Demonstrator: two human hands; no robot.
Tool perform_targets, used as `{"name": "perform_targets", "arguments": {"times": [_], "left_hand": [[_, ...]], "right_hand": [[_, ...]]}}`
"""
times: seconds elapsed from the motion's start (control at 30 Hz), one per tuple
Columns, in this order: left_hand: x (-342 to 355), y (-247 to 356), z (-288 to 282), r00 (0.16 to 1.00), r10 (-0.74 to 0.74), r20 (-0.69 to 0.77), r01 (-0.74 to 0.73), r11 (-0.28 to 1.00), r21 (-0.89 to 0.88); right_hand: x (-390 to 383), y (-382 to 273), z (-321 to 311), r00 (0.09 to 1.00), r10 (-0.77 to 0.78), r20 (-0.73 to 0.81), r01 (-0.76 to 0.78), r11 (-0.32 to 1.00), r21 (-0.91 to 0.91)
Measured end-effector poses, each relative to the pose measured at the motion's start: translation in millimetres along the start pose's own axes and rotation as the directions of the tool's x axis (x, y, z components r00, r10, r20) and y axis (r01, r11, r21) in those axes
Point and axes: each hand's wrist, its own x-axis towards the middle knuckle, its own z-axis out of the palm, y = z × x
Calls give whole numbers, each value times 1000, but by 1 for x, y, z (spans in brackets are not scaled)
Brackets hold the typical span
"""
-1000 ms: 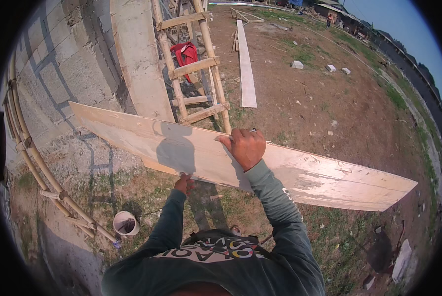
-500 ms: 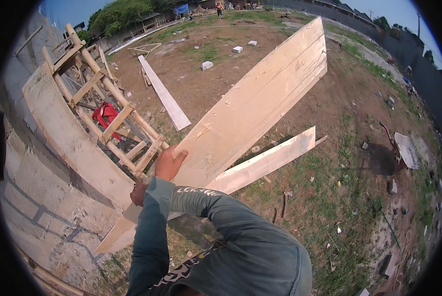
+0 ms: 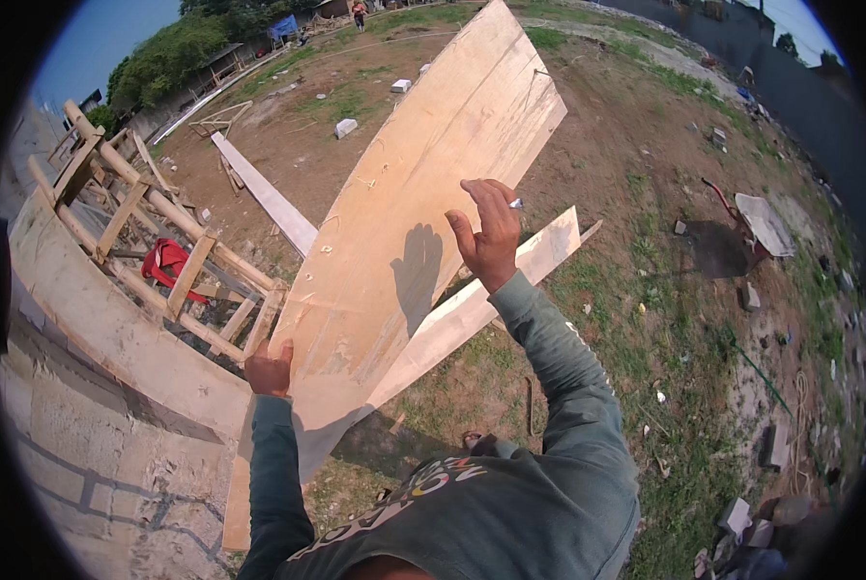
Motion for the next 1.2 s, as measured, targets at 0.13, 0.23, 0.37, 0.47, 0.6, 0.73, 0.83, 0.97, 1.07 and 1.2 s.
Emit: {"name": "perform_targets", "arguments": {"times": [0.13, 0.23, 0.37, 0.47, 0.6, 0.73, 0.83, 0.97, 1.07, 1.2], "left_hand": [[-16, 10, 7, 981, 105, -163, -92, 992, 82], [-35, 21, 1, 992, 61, -108, -62, 998, 3], [-49, 20, -35, 994, 40, -104, -39, 999, 2], [-44, 22, -61, 988, 22, -153, -33, 997, -70], [-43, -15, -94, 980, 10, -198, -8, 1000, 8], [-47, -71, -131, 986, 45, -162, -24, 991, 134], [-73, -126, -154, 998, -23, -66, 30, 993, 113], [-106, -208, -176, 981, -167, 98, 162, 985, 58], [-139, -288, -193, 874, -369, 317, 319, 927, 198], [-179, -370, -196, 756, -482, 442, 353, 870, 344]], "right_hand": [[87, 216, -50, 905, 265, -334, -384, 847, -368], [113, 294, -56, 962, 271, -31, -266, 910, -318], [130, 256, -26, 904, 422, 72, -421, 907, -27], [154, 239, -21, 913, 407, -25, -407, 912, -54], [152, 202, -2, 896, 444, 6, -438, 887, -148], [89, 154, 21, 885, 465, 7, -459, 877, -141], [25, 121, 30, 867, 469, 169, -435, 877, -202], [-51, 66, 39, 941, 284, 183, -299, 953, 57], [-84, -10, 44, 877, 364, 313, -409, 908, 92], [-156, -62, 50, 870, 379, 316, -410, 911, 39]]}}
